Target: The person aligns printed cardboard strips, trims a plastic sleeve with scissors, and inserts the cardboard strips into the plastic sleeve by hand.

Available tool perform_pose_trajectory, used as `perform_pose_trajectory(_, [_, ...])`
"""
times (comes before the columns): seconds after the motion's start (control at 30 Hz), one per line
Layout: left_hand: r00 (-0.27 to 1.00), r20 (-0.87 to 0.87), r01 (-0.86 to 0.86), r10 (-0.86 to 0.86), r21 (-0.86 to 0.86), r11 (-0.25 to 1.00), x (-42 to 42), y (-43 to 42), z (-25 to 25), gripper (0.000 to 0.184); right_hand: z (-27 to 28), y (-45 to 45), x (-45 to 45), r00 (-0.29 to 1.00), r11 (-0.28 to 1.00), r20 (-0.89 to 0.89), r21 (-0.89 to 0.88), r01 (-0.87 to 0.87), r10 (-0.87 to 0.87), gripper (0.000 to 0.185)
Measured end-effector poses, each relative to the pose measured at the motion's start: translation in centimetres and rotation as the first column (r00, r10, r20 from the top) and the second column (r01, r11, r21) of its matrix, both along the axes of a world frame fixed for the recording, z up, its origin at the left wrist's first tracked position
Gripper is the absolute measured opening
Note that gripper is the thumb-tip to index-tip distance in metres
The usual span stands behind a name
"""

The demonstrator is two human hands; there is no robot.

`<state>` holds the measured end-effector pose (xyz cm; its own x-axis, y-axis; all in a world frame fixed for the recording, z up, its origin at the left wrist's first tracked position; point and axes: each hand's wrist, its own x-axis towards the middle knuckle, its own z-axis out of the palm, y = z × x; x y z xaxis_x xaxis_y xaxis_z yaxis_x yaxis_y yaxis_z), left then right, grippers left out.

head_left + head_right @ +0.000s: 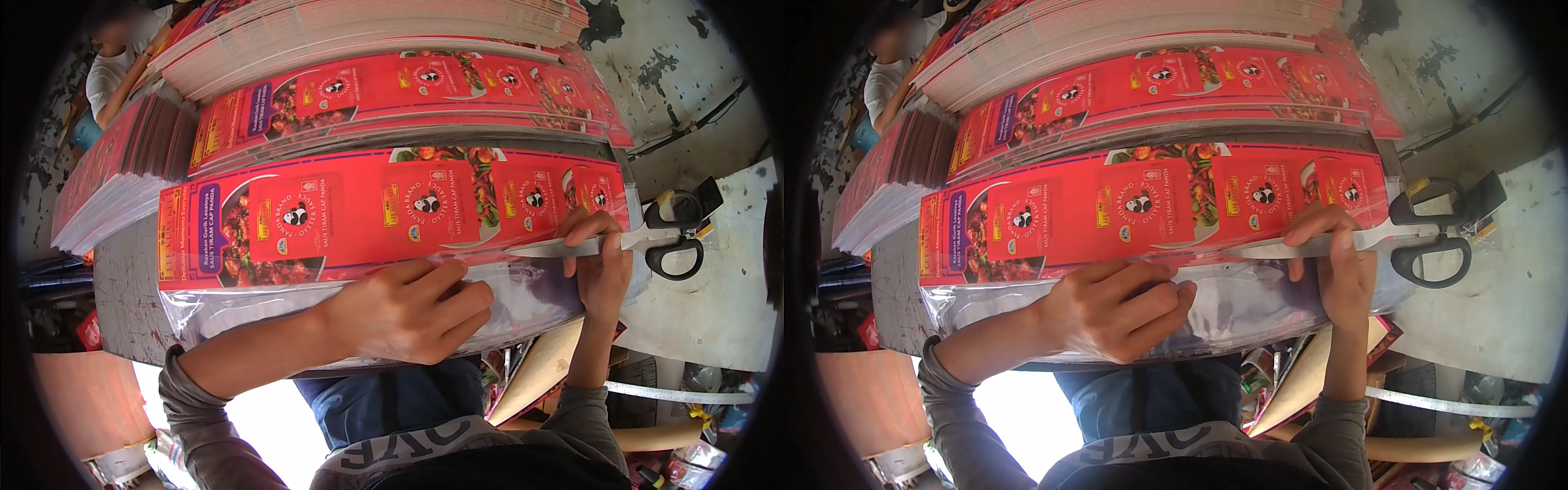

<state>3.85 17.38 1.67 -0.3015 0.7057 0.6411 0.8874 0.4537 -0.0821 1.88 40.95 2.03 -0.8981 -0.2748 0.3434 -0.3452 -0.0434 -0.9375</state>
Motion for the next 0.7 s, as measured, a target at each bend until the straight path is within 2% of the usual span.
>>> perform_pose_trajectory(0.33, [1.0,0.012,0.006,-0.006,-0.011,1.0,0.03,-0.05,0.01,0.016,0.0,-0.03,0.06,1.0,1.0,0.014,-0.015,-0.011,0.011,0.042])
perform_pose_trajectory(0.53, [1.0,0.008,0.012,-0.011,-0.047,0.999,0.14,-0.15,0.12,0.014,0.34,0.53,-0.05,0.992,0.994,0.064,-0.02,-0.106,0.107,0.045])
perform_pose_trajectory(0.6, [1.0,0.011,0.007,-0.006,-0.061,0.998,0.19,-0.13,0.12,0.014,0.11,0.29,-0.04,0.999,0.999,0.043,-0.046,0.003,-0.001,0.046])
perform_pose_trajectory(0.7, [1.0,0.011,0.011,-0.011,-0.075,0.997,0.18,-0.14,0.2,0.013,-0.2,-0.04,-0.01,0.999,0.998,-0.003,-0.025,0.054,-0.054,0.047])
